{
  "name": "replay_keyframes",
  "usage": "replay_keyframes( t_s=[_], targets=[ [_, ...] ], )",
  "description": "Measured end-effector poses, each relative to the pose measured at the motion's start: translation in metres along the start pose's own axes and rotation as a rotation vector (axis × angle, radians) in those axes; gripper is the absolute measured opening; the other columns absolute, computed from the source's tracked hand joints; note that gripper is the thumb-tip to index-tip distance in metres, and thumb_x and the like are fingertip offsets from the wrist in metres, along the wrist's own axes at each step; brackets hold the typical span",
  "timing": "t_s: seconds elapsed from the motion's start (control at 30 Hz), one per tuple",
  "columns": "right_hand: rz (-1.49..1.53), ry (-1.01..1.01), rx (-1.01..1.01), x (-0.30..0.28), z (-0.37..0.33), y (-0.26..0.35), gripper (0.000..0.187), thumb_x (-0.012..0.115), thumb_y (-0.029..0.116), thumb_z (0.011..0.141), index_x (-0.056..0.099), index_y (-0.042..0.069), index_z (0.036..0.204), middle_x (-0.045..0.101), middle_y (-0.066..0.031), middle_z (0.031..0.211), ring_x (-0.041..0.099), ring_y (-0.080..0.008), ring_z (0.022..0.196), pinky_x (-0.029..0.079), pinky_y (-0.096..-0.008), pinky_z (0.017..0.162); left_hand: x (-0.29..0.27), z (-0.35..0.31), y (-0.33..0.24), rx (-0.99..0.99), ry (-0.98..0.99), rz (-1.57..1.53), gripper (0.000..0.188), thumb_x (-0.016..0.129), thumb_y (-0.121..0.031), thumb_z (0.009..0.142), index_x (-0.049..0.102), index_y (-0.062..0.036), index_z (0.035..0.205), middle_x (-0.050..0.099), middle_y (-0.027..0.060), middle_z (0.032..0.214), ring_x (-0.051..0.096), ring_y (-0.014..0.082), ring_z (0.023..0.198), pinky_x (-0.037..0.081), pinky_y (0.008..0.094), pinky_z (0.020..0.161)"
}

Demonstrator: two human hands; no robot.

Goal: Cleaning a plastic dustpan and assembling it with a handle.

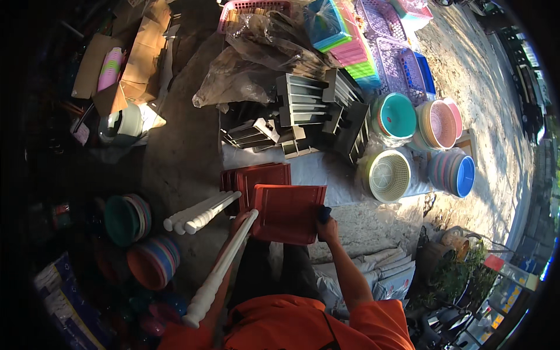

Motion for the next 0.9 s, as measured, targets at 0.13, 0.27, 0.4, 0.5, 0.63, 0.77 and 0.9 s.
replay_keyframes(
  t_s=[0.13, 0.27, 0.4, 0.5, 0.63, 0.77, 0.9],
  targets=[
    [-0.023, 0.063, -0.077, 0.038, 0.075, -0.001, 0.044, 0.071, 0.041, 0.081, 0.070, -0.002, 0.093, 0.070, -0.0269, 0.089, 0.068, -0.0424, 0.093, 0.054, -0.0508, 0.077, -0.015, 0.011, 0.033, 0.256, -0.086, -0.091, 0.064, 0.049, -0.050, 0.097, 0.038, -0.0140, 0.149, 0.040, 0.0071, 0.151, 0.034, 0.0227, 0.142, 0.028, 0.0542, 0.114],
    [-0.075, 0.071, -0.124, 0.074, 0.124, 0.007, 0.044, 0.072, 0.039, 0.080, 0.069, -0.001, 0.100, 0.070, -0.0272, 0.095, 0.067, -0.0427, 0.096, 0.054, -0.0504, 0.081, -0.052, 0.069, 0.069, 0.198, -0.178, -0.096, 0.058, 0.042, -0.050, 0.100, 0.037, -0.0182, 0.148, 0.035, 0.0026, 0.153, 0.030, 0.0219, 0.143, 0.023, 0.0596, 0.112],
    [-0.080, 0.133, -0.073, 0.102, 0.140, 0.021, 0.046, 0.074, 0.037, 0.080, 0.067, -0.003, 0.103, 0.069, -0.0281, 0.098, 0.067, -0.0436, 0.097, 0.053, -0.0498, 0.083, -0.077, 0.096, 0.096, 0.153, -0.276, -0.135, 0.051, 0.043, -0.043, 0.100, 0.041, -0.0162, 0.144, 0.039, 0.0027, 0.146, 0.035, 0.0185, 0.135, 0.027, 0.0511, 0.111],
    [-0.137, 0.131, -0.044, 0.111, 0.151, 0.023, 0.042, 0.072, 0.033, 0.081, 0.066, 0.001, 0.108, 0.069, -0.0275, 0.099, 0.066, -0.0448, 0.099, 0.053, -0.0509, 0.084, -0.085, 0.110, 0.117, 0.134, -0.323, -0.159, 0.046, 0.044, -0.038, 0.100, 0.044, -0.0146, 0.140, 0.043, 0.0028, 0.141, 0.040, 0.0160, 0.130, 0.029, 0.0447, 0.110],
    [-0.172, 0.088, -0.044, 0.119, 0.157, 0.025, 0.047, 0.075, 0.038, 0.080, 0.067, -0.002, 0.103, 0.070, -0.0273, 0.097, 0.067, -0.0430, 0.095, 0.053, -0.0500, 0.082, -0.095, 0.118, 0.142, 0.119, -0.377, -0.175, 0.040, 0.045, -0.032, 0.100, 0.048, -0.0126, 0.135, 0.047, 0.0029, 0.134, 0.045, 0.0126, 0.123, 0.032, 0.0361, 0.109],
    [-0.189, 0.056, -0.126, 0.134, 0.159, 0.041, 0.047, 0.075, 0.038, 0.081, 0.066, -0.001, 0.106, 0.070, -0.0250, 0.096, 0.067, -0.0432, 0.093, 0.053, -0.0503, 0.081, -0.111, 0.124, 0.123, 0.084, -0.427, -0.101, 0.029, 0.047, -0.022, 0.097, 0.056, -0.0103, 0.123, 0.050, 0.0017, 0.125, 0.048, 0.0093, 0.116, 0.034, 0.0279, 0.105],
    [-0.429, 0.013, -0.060, 0.119, 0.161, 0.021, 0.048, 0.077, 0.039, 0.080, 0.063, 0.001, 0.104, 0.070, -0.0223, 0.099, 0.068, -0.0404, 0.094, 0.053, -0.0498, 0.081, -0.023, 0.098, 0.064, 0.113, -0.419, -0.165, 0.040, 0.051, -0.025, 0.097, 0.051, -0.0110, 0.135, 0.047, 0.0020, 0.135, 0.042, 0.0131, 0.128, 0.028, 0.0334, 0.112]
  ],
)
Point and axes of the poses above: each hand's wrist, its own z-axis towards the middle knuckle, its own x-axis out of the palm, y = z × x, the point moved 5 cm from there along z, towards the middle knuckle
